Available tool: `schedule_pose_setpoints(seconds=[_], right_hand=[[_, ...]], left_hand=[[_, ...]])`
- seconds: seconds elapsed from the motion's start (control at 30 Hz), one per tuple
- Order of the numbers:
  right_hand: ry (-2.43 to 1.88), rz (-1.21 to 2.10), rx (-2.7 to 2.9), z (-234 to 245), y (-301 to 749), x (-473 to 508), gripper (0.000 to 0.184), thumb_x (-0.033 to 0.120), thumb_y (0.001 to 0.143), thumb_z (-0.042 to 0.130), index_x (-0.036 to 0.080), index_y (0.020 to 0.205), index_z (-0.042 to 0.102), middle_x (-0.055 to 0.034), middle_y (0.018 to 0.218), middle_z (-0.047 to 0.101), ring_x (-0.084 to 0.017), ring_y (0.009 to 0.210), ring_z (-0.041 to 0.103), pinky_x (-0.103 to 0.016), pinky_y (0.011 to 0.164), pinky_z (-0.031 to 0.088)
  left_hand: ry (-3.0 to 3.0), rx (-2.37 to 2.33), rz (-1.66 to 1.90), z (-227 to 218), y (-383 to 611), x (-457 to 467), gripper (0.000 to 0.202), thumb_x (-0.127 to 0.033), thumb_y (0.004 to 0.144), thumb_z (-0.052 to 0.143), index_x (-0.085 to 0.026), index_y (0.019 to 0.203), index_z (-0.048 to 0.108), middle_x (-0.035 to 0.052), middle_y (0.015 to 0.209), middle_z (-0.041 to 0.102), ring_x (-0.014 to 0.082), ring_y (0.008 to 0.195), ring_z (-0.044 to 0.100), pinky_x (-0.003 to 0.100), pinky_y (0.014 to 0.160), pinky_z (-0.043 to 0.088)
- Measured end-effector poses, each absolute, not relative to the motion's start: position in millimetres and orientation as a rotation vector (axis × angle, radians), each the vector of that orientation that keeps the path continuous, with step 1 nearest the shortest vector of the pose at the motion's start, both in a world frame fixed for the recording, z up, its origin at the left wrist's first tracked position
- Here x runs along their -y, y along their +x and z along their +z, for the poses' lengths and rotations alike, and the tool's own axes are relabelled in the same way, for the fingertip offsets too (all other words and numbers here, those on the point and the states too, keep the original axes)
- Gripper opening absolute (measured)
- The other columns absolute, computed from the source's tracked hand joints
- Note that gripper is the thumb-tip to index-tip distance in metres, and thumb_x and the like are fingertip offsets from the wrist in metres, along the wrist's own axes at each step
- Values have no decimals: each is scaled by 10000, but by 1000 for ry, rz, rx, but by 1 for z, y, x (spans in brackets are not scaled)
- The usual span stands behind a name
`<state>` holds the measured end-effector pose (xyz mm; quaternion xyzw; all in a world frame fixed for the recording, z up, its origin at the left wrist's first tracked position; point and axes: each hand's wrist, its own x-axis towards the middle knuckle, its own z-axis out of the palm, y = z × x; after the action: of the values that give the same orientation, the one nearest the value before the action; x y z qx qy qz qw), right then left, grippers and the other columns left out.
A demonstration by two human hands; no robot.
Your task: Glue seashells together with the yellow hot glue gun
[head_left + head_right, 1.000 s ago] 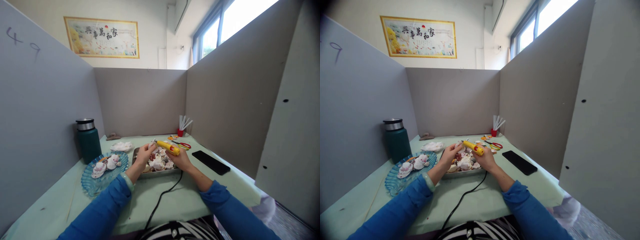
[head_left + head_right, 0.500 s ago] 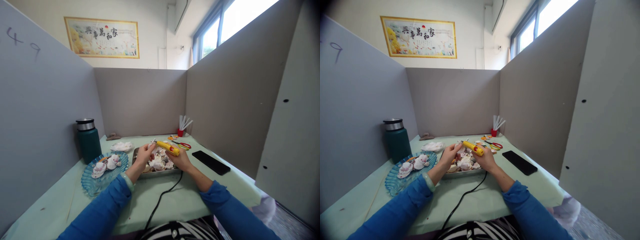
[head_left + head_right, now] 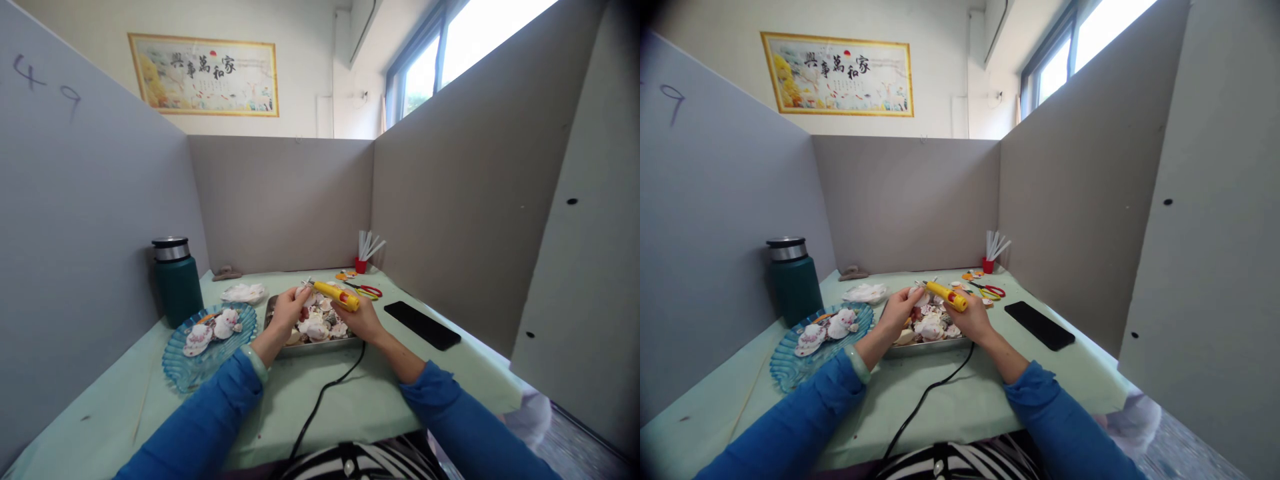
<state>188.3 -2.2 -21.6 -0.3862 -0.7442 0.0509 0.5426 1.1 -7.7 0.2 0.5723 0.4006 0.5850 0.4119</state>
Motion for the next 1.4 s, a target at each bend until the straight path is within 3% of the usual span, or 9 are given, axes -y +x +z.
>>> schedule_pose_setpoints(seconds=[1.4], right_hand=[[-938,133,1747,-22,189,2,209,388,787,581,185,772,626,-16,635,615,-159,572,549,-240,524,424]], left_hand=[[1240,-920,1624,-2,-4,1,420,-543,659,726,-163,738,563,-40,488,534,92,406,492,200,420,348]])
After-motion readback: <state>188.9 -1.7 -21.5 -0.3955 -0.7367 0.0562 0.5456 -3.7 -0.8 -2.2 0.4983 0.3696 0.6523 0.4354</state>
